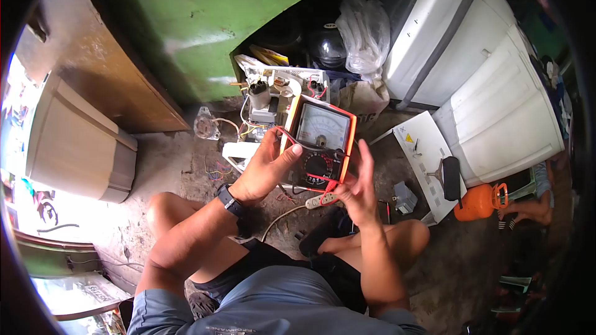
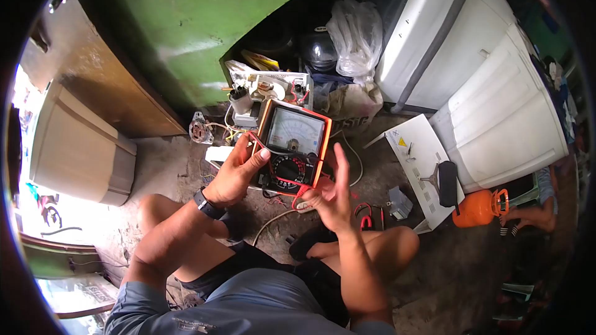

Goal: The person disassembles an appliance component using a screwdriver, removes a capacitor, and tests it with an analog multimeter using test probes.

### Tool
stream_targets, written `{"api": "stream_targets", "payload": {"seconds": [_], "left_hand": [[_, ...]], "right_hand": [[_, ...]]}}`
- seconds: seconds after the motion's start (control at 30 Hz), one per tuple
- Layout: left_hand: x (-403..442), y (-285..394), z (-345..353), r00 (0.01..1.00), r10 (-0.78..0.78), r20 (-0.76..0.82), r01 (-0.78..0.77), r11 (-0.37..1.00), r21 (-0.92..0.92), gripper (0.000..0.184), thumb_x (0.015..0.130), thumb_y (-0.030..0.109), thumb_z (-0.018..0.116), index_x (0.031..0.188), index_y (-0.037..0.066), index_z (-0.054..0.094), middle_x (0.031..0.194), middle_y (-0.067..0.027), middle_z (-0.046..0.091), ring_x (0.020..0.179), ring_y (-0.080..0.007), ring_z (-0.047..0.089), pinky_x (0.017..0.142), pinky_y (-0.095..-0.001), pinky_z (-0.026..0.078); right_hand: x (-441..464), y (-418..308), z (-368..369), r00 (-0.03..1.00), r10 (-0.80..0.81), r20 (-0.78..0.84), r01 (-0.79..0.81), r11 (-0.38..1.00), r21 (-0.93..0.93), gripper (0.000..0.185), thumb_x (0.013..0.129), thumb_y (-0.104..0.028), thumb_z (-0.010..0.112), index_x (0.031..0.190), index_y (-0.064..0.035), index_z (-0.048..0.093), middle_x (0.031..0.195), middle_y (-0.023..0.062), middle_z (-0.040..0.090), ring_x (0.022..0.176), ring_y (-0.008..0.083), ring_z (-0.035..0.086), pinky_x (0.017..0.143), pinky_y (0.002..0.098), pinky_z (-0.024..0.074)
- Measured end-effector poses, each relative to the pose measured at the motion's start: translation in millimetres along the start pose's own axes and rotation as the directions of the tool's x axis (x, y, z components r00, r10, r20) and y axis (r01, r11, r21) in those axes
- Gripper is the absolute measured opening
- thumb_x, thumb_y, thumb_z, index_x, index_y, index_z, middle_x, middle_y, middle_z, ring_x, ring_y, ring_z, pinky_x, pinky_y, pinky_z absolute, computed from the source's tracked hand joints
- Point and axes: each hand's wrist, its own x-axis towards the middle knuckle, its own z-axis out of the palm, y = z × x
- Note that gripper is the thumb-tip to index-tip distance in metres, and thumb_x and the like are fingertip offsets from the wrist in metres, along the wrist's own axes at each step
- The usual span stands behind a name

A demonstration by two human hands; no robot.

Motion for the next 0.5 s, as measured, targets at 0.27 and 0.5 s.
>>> {"api": "stream_targets", "payload": {"seconds": [0.27,0.5], "left_hand": [[-26.3,-1.7,-21.4,0.966,-0.258,-0.014,0.258,0.96,0.109,0.052,0.114,0.055,0.045,0.135,0.01,0.059,0.107,0.0007,0.06,0.099,-0.013,0.058,0.084,-0.0299,0.05],[-79.9,-4.2,-41.3,0.961,-0.057,0.271,-0.062,0.909,0.412,0.036,0.111,0.036,0.062,0.107,0.004,0.075,0.115,-0.0045,0.058,0.108,-0.0186,0.055,0.1,-0.0327,0.048]], "right_hand": [[33.8,-1.6,-11.0,0.925,0.377,-0.046,-0.36,0.908,0.214,0.044,0.107,-0.024,0.068,0.143,-0.001,0.057,0.129,0.007,0.067,0.117,0.0143,0.065,0.101,0.0316,0.0549],[84.2,5.5,-24.3,0.948,0.316,-0.024,-0.317,0.943,-0.102,0.044,0.106,-0.025,0.071,0.139,0.0011,0.059,0.127,0.0059,0.069,0.112,0.0118,0.065,0.098,0.0294,0.0538]]}}
